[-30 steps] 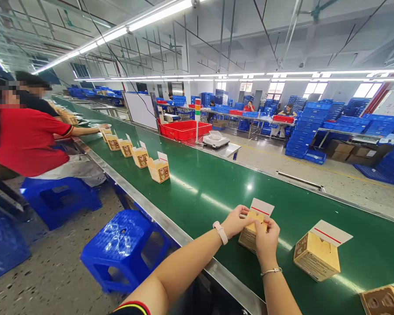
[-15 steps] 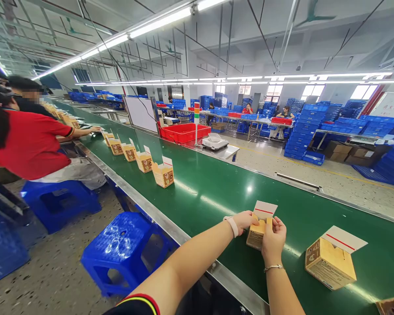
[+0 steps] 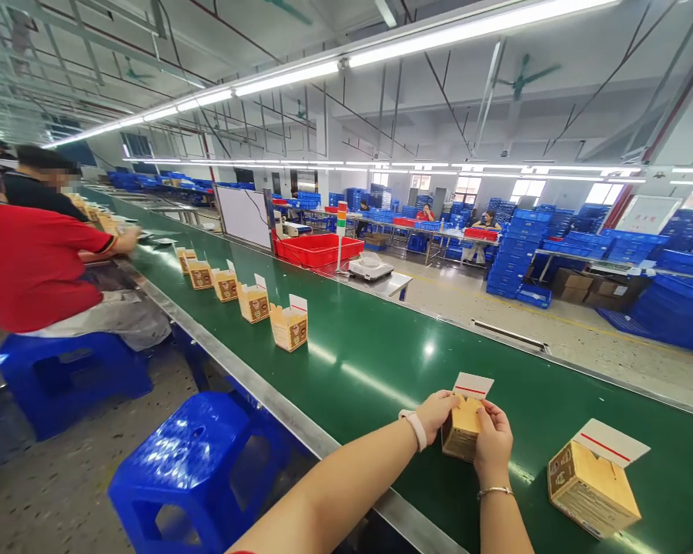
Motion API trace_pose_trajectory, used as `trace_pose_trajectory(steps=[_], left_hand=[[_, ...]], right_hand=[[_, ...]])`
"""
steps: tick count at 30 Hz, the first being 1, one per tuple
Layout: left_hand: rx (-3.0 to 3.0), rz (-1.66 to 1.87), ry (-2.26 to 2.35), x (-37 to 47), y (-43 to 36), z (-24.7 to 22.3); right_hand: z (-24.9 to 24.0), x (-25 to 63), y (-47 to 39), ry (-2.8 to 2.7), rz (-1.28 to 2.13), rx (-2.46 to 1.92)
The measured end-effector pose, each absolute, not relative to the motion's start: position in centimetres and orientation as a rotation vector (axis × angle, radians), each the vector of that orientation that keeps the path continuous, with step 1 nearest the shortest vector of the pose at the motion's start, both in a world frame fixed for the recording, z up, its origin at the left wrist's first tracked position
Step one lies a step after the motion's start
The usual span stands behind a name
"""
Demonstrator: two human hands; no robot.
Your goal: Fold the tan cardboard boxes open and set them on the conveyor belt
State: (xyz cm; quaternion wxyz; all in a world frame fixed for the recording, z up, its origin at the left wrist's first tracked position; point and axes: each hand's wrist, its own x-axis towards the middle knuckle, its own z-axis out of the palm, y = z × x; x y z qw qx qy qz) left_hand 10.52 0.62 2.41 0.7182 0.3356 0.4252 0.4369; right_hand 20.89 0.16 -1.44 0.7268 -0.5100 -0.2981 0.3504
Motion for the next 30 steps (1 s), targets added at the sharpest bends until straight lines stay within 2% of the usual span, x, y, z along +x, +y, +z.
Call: trace_pose_trajectory(steps=[11, 14, 19, 21, 27, 30], left_hand=[[0.811, 0.967, 0.890, 11.5, 0.8, 1.5], [0.981, 1.036, 0.852, 10.4, 0.5, 2.4], [1.386, 1.206, 1.036, 6.6, 0.7, 2.8], [1.432, 1.279, 1.063, 5.0, 0.5, 1.9], [1.165, 1.409, 1.096, 2.0, -0.8, -0.5], [1.027, 1.305, 1.063, 1.3, -1.7, 0.2]], right_hand=[[-1.8, 21.2, -1.1, -0.541, 0.695, -1.120], [-1.9, 20.5, -1.4, -0.559, 0.657, -1.097], [-2.4, 20.5, -2.0, -0.636, 0.541, -1.244], [-2.3, 21.1, -2.8, -0.718, 0.382, -1.336], [-0.7, 20.2, -6.9, -1.022, -0.511, -1.276], [-0.1, 17.6, -8.4, -1.168, -0.597, -1.147]])
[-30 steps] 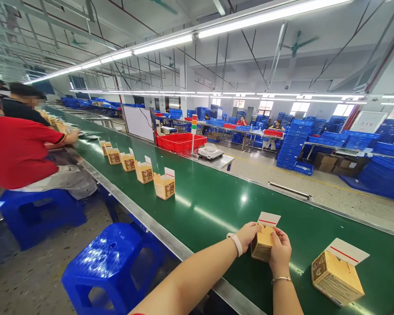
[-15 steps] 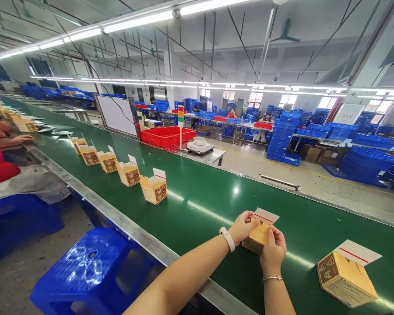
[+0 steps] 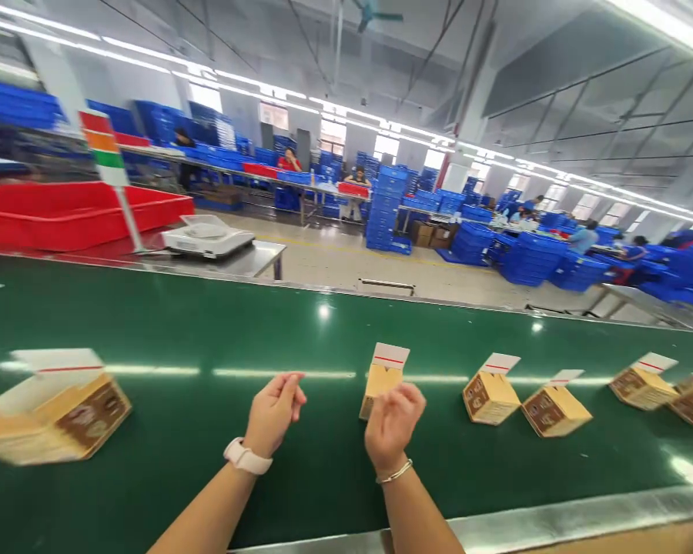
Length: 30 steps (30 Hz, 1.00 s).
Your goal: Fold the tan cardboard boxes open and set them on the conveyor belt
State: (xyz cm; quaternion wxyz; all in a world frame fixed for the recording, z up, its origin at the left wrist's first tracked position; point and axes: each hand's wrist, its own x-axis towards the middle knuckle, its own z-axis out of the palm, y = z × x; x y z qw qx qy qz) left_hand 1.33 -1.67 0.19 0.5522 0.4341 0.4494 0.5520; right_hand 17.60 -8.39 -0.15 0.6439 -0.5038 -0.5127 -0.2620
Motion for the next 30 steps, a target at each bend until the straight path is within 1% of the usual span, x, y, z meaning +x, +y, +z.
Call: trace_pose_trajectory(steps=[3, 5, 7, 10, 13, 18, 23, 27, 30], left_hand=[[0.878, 1.205, 0.952, 0.8, -3.0, 1.4], [0.814, 1.155, 0.863, 0.4, -3.9, 2.1], [0.776, 1.101, 0.804, 0.0, -4.6, 2.6], [0.739, 1.032, 0.755, -0.4, -5.1, 2.9], [0.733, 0.983, 0.708, -0.8, -5.1, 2.7], [0.760, 0.989, 0.596, -1.1, -4.8, 2.0], [0.821, 0.952, 0.493, -0.4, -4.6, 2.0], [0.821, 0.996, 0.546, 0.7, -3.9, 1.5], [0.837, 1.043, 0.652, 1.6, -3.1, 1.0]], right_hand=[[-0.4, 14.9, -9.1, -1.430, -0.347, -1.008], [-0.9, 13.6, -9.3, -1.554, -0.154, -1.012], [-1.3, 12.9, -9.4, -1.607, -0.055, -1.081], [-1.6, 12.7, -9.4, -1.641, -0.054, -1.148], [-1.4, 12.6, -9.3, -1.692, -0.050, -1.120], [-2.1, 12.0, -9.0, -1.738, -0.023, -1.077], [-2.1, 11.9, -8.8, -1.668, -0.157, -1.002], [-1.7, 12.8, -8.2, -1.609, -0.208, -1.004], [-2.4, 13.9, -7.1, -1.539, -0.081, -1.056]])
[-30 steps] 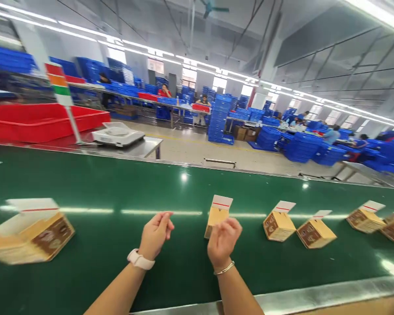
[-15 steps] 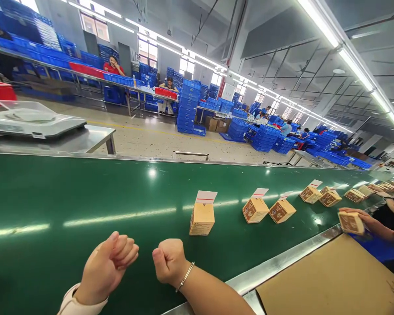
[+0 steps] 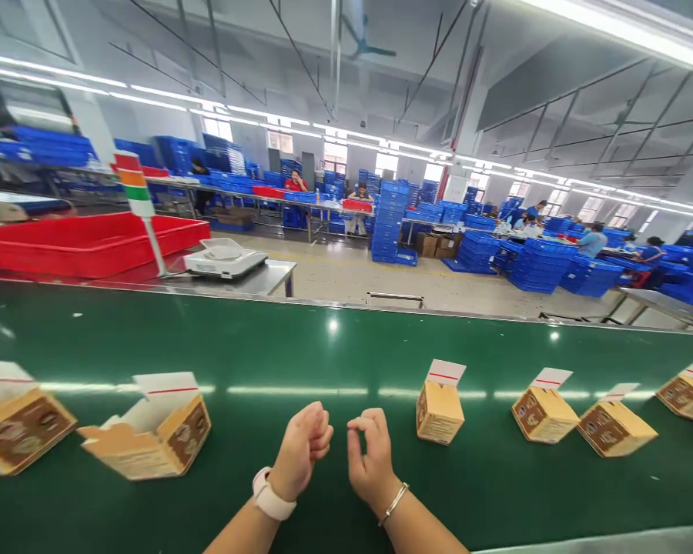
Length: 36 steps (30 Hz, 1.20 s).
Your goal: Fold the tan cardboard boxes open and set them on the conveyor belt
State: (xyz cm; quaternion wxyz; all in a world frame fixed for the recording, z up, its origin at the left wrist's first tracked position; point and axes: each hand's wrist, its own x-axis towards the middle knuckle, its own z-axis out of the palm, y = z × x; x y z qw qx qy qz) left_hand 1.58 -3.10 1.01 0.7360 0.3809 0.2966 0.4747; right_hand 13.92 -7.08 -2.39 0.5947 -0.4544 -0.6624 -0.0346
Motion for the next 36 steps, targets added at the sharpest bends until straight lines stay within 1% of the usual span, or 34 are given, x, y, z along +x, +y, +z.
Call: trace_pose_trajectory(steps=[6, 11, 17, 30, 33, 36], left_hand=[[0.910, 1.017, 0.822, 3.7, -1.5, 0.1], [0.938, 1.066, 0.898, 4.9, -0.1, -0.7], [0.983, 1.140, 0.911, 5.0, 0.5, -0.5], [1.286, 1.211, 0.964, 4.9, -0.8, 0.6], [1.448, 1.306, 0.963, 4.6, -1.6, 0.8], [1.743, 1.569, 0.877, 4.0, -2.3, 0.2]], right_hand=[[-3.9, 16.3, -4.7, -1.265, 0.335, -1.209], [-3.3, 17.8, -3.8, -1.206, 0.516, -1.275], [-2.8, 18.2, -3.7, -1.229, 0.552, -1.307], [-2.3, 18.0, -4.1, -1.425, 0.388, -1.336], [-2.2, 17.8, -4.0, -1.421, 0.385, -1.294], [-2.0, 17.6, -4.0, -1.372, 0.375, -1.252]])
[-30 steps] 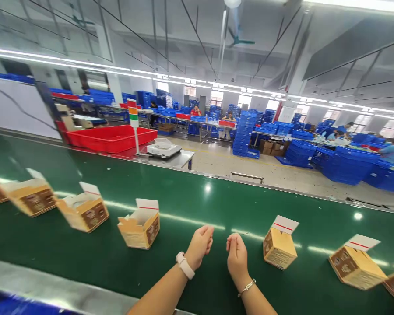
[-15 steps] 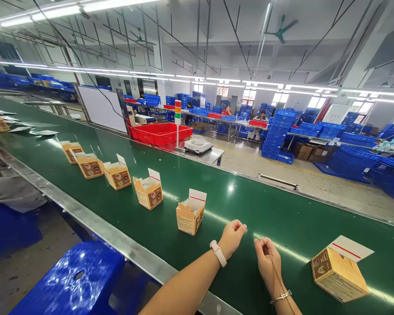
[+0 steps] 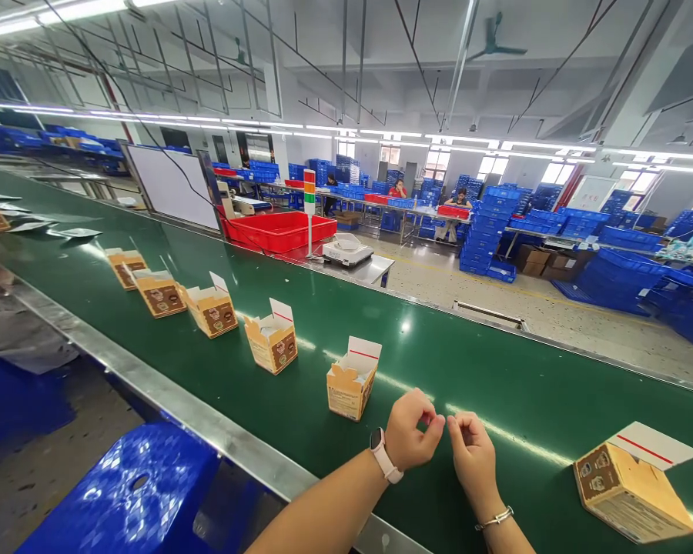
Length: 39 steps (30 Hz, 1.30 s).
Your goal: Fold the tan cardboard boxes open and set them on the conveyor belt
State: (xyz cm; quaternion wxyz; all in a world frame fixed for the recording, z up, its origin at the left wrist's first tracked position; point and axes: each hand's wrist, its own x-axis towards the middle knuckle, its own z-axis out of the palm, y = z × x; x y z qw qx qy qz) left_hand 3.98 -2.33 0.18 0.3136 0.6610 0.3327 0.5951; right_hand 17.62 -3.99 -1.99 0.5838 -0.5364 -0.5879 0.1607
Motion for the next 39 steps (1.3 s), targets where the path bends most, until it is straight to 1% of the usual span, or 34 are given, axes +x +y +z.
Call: trace_pose_trajectory(steps=[1, 3, 5, 6, 7, 8, 9, 11, 13, 16, 19, 22, 27, 31, 35, 39], left_hand=[[1.818, 1.709, 0.855, 3.6, -2.3, -0.1], [1.815, 2.117, 0.878, 2.5, -1.9, -0.3], [1.583, 2.587, 1.037, 0.9, -0.9, 0.0], [1.421, 2.767, 1.151, -0.2, -0.4, 0.4], [1.288, 2.845, 1.286, -1.2, 0.2, 0.8], [1.193, 2.816, 1.408, -2.2, 0.7, 1.3], [1.121, 2.703, 1.499, -3.1, 1.2, 1.8], [0.995, 2.320, 1.507, -4.3, 1.9, 2.3], [0.941, 1.882, 1.327, -4.4, 2.5, 2.5], [1.167, 1.391, 1.048, -3.5, 3.0, 2.1], [1.483, 1.119, 0.966, -2.2, 3.0, 1.8], [1.556, 1.089, 0.937, -1.1, 2.6, 1.3], [1.539, 1.403, 0.812, 1.3, 1.6, -0.2], [1.832, 1.532, 0.660, 2.5, 1.3, -0.8], [1.924, 1.531, 0.620, 2.6, 1.4, -0.9], [2.027, 1.394, 0.633, 2.4, 1.7, -0.7]], right_hand=[[-1.9, 17.6, -4.0, -1.359, 0.369, -1.250], [-1.6, 17.6, -4.2, -1.353, 0.349, -1.265], [-1.3, 17.7, -4.4, -1.366, 0.321, -1.288], [-1.1, 17.8, -4.6, -1.373, 0.308, -1.296], [-1.0, 17.8, -4.7, -1.378, 0.300, -1.302], [-0.9, 17.9, -4.8, -1.378, 0.297, -1.306], [-0.8, 17.9, -4.8, -1.372, 0.299, -1.307], [-0.8, 18.0, -4.8, -1.360, 0.314, -1.304], [-1.1, 18.2, -4.6, -1.367, 0.352, -1.297], [-2.0, 18.4, -4.1, -1.407, 0.434, -1.289], [-2.9, 18.4, -3.7, -1.497, 0.436, -1.242], [-3.7, 18.4, -3.5, -1.627, 0.346, -1.173], [-4.2, 18.8, -3.3, -1.660, 0.277, -1.143], [-4.5, 19.4, -3.1, -1.728, 0.221, -1.118], [-4.9, 20.1, -2.8, -1.807, 0.146, -1.081], [-4.8, 20.3, -2.5, -1.848, 0.033, -1.019]])
